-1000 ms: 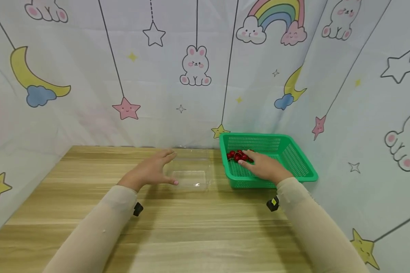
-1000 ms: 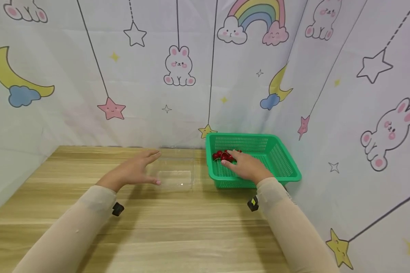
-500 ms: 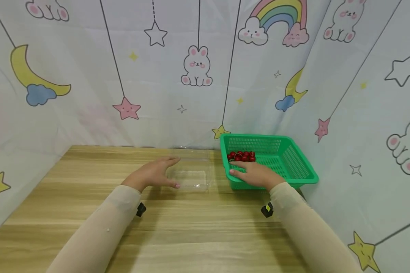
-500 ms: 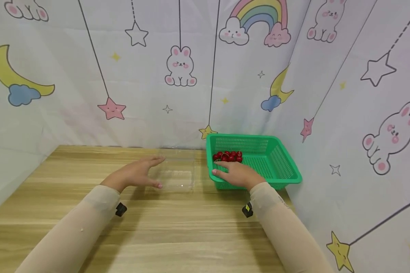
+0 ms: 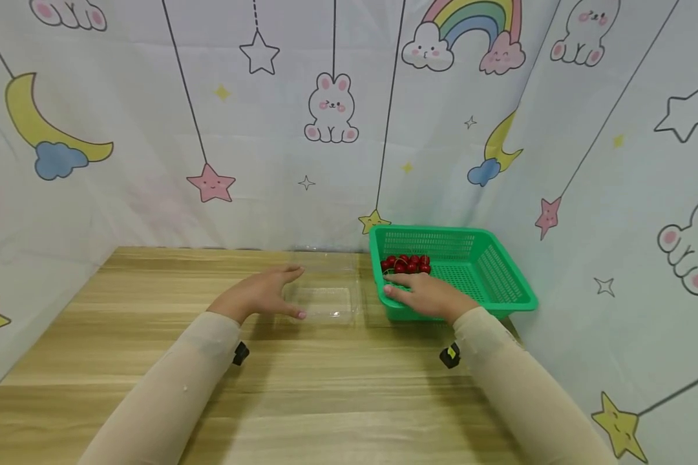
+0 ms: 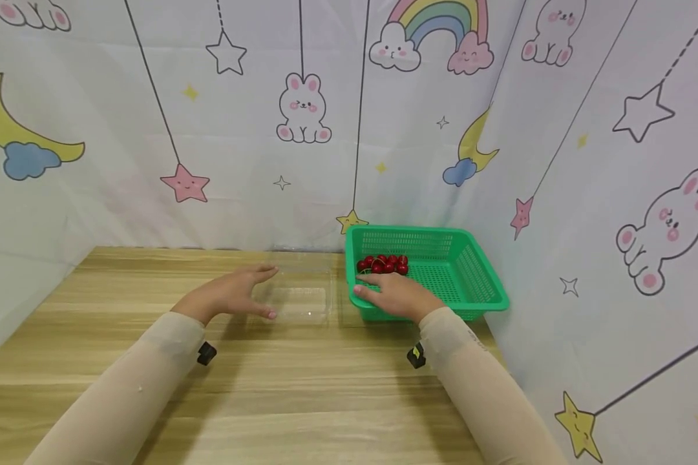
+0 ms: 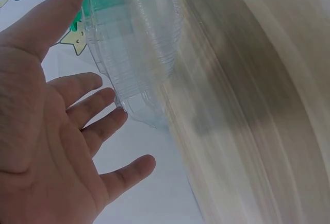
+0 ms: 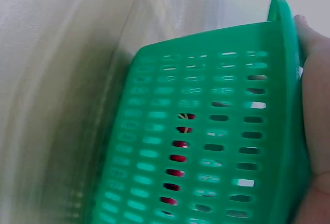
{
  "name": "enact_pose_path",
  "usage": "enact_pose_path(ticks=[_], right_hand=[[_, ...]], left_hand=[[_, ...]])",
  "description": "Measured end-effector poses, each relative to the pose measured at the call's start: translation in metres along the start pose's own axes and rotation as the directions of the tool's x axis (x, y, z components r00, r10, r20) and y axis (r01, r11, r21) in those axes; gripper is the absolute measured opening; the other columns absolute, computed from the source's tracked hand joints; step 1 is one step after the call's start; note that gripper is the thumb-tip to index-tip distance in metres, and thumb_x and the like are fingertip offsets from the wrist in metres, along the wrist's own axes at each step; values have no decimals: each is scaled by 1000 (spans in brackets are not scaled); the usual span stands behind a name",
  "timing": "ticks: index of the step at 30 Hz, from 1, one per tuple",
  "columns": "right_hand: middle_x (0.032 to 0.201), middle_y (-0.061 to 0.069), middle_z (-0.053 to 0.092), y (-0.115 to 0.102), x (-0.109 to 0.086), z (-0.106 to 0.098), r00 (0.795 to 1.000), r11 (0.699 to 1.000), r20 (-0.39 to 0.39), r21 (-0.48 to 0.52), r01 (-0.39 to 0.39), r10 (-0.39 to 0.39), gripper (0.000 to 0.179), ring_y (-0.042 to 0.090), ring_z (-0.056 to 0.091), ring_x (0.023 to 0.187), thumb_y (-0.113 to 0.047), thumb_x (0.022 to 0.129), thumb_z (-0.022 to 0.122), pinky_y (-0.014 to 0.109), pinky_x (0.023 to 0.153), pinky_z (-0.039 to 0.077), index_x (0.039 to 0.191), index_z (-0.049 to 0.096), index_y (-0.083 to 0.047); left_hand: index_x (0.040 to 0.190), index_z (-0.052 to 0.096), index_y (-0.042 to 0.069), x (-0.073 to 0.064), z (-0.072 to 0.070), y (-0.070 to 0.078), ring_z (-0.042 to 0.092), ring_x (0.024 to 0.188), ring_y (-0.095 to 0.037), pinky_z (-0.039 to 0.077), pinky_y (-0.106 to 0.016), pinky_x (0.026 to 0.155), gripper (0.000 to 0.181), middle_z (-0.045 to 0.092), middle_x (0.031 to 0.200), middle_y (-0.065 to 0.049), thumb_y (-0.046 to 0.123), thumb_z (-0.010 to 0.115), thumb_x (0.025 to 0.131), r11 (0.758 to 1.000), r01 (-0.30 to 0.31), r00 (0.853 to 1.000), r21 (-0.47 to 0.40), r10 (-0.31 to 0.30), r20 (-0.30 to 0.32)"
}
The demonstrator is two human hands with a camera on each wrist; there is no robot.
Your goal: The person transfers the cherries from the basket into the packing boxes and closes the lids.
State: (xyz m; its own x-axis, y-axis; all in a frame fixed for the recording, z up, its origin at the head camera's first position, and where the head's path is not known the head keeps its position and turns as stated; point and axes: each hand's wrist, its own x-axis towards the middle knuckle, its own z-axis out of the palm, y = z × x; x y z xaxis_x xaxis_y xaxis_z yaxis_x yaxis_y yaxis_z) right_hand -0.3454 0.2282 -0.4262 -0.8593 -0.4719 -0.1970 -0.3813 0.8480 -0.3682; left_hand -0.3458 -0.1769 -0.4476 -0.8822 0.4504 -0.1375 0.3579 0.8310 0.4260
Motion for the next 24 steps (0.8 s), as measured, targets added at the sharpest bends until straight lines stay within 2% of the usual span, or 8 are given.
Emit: enact_pose_path(ticks=[5, 12, 16, 21, 24], right_hand=[[178, 15, 49, -7, -5, -26, 998, 998, 23, -7, -58, 59, 77, 45, 51, 162, -69, 118, 44, 71, 132, 41, 174, 49, -16], [175, 17, 53, -11, -7, -78, 996, 996, 24, -42, -83, 84, 66, 47, 55, 158, -59, 120, 49, 72, 129, 43, 169, 57, -16], [175, 21, 51, -9, 2, -103, 994, 992, 33, -85, -98, 101, 64, 50, 54, 158, -57, 120, 50, 73, 128, 44, 167, 59, -14], [173, 27, 51, -4, 21, -124, 991, 988, 63, -115, -106, 114, 61, 52, 49, 161, -48, 121, 55, 70, 130, 44, 163, 61, -5], [172, 29, 52, 0, 33, -133, 987, 984, 84, -127, -123, 134, 59, 50, 60, 151, -44, 120, 57, 68, 127, 48, 161, 62, -2]], left_hand=[[178, 38, 10, 3, -2, 1, 29, 173, -47, 32, -70, 138, 114, 29, 188, -18, 60, 93, 91, 1000, 11, 1000, 21, -12, 8], [180, 34, 9, 7, -6, 3, 26, 174, -50, 28, -70, 139, 121, 24, 188, -23, 56, 97, 88, 999, 37, 999, 18, -38, 31], [178, 35, 5, 10, -10, 4, 28, 172, -51, 31, -70, 138, 122, 25, 187, -24, 54, 99, 87, 999, 31, 998, 11, -32, 53], [177, 38, 3, 13, -12, 6, 31, 172, -49, 34, -69, 136, 121, 29, 186, -22, 54, 100, 85, 999, 38, 997, 23, -39, 67], [177, 38, 5, 13, -13, 8, 30, 173, -48, 33, -69, 137, 122, 27, 187, -21, 54, 101, 84, 998, 62, 995, 16, -63, 73]])
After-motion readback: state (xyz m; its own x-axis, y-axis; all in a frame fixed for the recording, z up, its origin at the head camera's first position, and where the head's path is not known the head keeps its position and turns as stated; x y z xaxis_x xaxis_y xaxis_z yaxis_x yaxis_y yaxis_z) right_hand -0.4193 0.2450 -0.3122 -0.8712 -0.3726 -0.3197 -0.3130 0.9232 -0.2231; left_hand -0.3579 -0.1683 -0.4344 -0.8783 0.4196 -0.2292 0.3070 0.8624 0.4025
